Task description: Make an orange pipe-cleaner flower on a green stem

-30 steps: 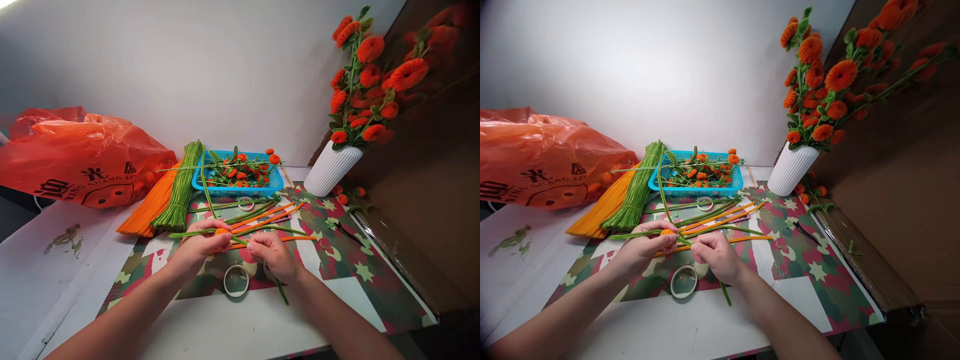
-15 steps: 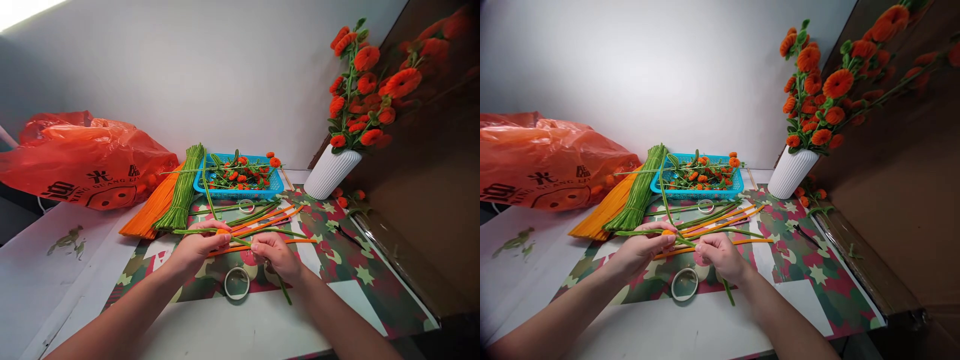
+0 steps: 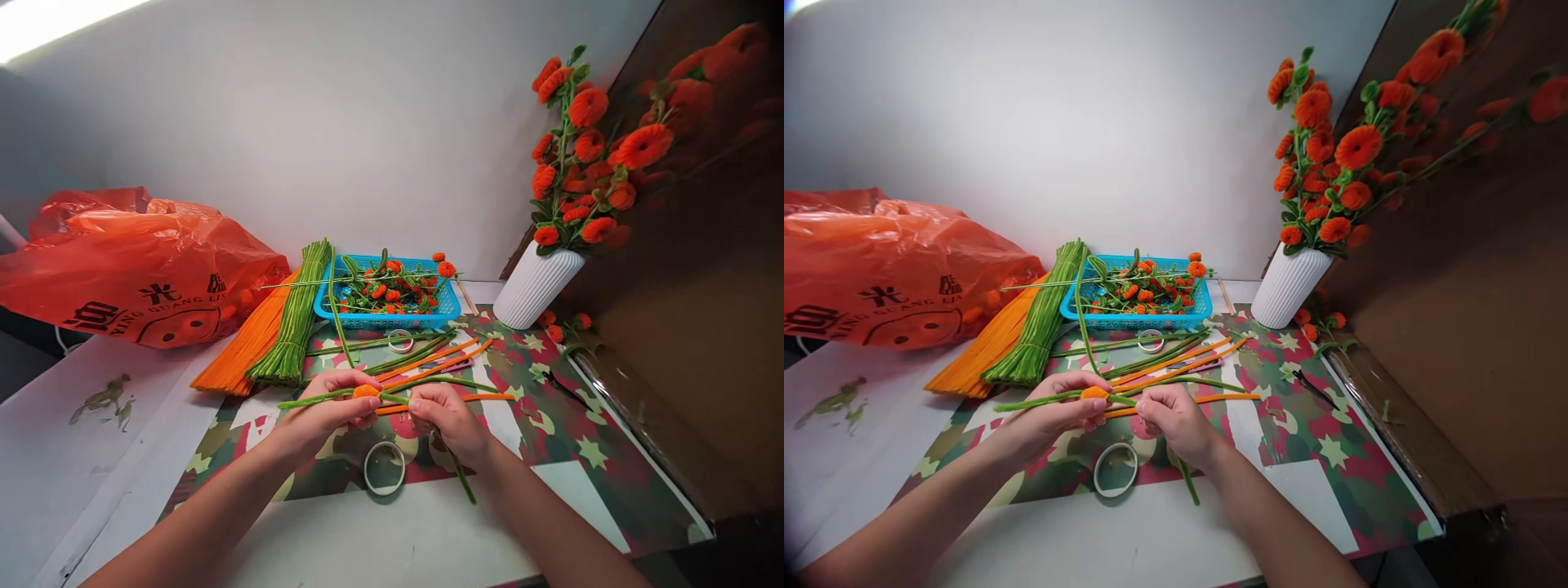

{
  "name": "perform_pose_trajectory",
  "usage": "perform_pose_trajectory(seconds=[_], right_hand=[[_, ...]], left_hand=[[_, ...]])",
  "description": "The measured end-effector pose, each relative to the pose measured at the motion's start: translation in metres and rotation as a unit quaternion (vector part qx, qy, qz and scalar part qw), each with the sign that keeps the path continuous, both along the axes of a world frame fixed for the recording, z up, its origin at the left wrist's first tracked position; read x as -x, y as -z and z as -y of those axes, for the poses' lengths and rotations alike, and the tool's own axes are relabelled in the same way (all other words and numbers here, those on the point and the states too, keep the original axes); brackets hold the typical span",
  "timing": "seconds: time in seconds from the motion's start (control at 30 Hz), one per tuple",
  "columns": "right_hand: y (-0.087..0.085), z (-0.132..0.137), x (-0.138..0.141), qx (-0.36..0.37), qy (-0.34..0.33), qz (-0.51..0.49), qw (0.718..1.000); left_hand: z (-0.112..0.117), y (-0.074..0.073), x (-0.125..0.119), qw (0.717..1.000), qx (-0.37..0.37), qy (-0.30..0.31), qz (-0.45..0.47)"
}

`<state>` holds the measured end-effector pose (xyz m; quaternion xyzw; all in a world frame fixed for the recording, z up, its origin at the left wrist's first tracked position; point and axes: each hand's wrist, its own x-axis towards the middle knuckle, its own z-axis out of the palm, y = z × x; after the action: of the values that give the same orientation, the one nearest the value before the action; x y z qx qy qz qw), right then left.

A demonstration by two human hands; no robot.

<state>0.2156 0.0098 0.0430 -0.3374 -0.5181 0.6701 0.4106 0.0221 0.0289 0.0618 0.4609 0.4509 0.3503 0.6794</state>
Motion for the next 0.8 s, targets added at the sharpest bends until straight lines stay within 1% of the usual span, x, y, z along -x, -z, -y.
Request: perform_pose_trajectory(seconds=[0.13, 0.23, 0.3, 0.4, 0.47, 0.63, 0.7, 0.8], right_hand=[[0.000, 0.001, 0.000, -0.031, -0.017, 0.013, 0.999], [0.002, 0.001, 0.000, -0.047, -0.014, 0.029, 0.998], [0.003, 0.002, 0.001, -0.051, -0.010, 0.036, 0.998], [0.003, 0.001, 0.000, -0.043, -0.005, 0.030, 0.999], [0.003, 0.000, -0.001, -0.026, 0.002, 0.021, 0.999], [0.006, -0.005, -0.007, 0.016, 0.050, -0.054, 0.997], [0.007, -0.006, -0.008, 0.018, 0.047, -0.061, 0.997], [0.008, -0.006, -0.007, 0.004, 0.048, -0.042, 0.998]], left_hand=[[0.000, 0.001, -0.002, 1.000, -0.023, -0.017, -0.012], [0.000, 0.001, -0.002, 0.999, -0.030, -0.040, -0.011], [0.000, 0.001, -0.002, 0.999, -0.030, -0.044, -0.006], [0.000, 0.001, -0.001, 0.999, -0.032, -0.042, 0.000], [-0.002, 0.001, 0.001, 0.999, -0.031, -0.038, 0.004], [-0.007, 0.004, 0.007, 0.999, 0.004, -0.040, 0.028], [-0.008, 0.006, 0.008, 0.999, -0.008, -0.049, 0.020], [-0.007, 0.008, 0.007, 0.998, -0.038, -0.055, 0.014]])
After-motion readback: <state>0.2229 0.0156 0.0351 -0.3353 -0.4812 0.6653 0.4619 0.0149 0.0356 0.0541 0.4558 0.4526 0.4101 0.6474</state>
